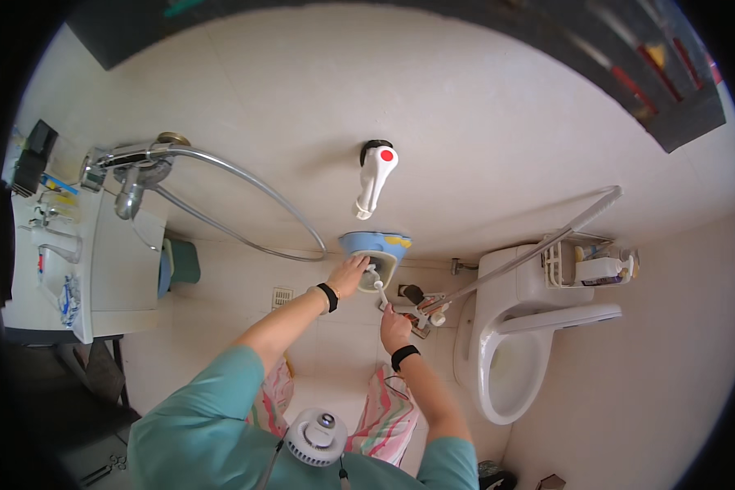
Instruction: The person wipes a bathroom wall and a toilet paper holder with a cloth, and then cleans a small plastic container by scrubbing it with a brush under running water from a showerhead.
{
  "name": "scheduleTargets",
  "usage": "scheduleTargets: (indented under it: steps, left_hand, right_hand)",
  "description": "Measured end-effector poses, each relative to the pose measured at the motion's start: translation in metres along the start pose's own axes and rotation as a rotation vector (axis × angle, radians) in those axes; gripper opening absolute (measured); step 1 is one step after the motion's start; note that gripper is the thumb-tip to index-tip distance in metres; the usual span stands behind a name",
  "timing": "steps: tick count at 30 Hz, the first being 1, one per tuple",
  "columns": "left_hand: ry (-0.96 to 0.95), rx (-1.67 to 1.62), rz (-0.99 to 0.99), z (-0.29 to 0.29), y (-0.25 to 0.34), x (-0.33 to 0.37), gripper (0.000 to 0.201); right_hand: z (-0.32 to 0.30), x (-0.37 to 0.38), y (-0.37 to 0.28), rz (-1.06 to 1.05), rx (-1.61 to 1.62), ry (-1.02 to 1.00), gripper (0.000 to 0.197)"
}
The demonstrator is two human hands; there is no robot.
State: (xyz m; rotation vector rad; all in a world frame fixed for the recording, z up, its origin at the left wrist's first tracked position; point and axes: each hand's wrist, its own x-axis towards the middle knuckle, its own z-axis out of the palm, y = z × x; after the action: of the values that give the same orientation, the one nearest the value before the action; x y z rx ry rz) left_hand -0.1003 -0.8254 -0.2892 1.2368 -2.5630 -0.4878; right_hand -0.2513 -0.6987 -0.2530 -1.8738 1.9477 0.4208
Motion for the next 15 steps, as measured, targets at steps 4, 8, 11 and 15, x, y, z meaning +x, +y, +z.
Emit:
scheduleTargets:
  steps: [4, 8, 11, 15]
  left_hand:
    - [-0.108, 0.023, -0.032, 0.032, -0.010, 0.027, 0.037]
    - [-0.126, 0.023, 0.017, 0.043, -0.013, 0.037, 0.032]
    - [-0.167, 0.056, 0.016, 0.038, -0.026, 0.030, 0.043]
    - [-0.060, -0.018, 0.056, 0.022, -0.007, 0.045, 0.050]
  right_hand:
    - [-0.023, 0.027, 0.015, -0.112, -0.739, -0.035, 0.030]
    - [-0.021, 0.067, 0.013, 0.094, -0.602, -0.167, 0.017]
    - [-0.010, 0.061, 0.013, -0.120, -0.492, -0.140, 0.016]
    - [-0.005, 0.038, 0.046, -0.041, 0.156, -0.005, 0.020]
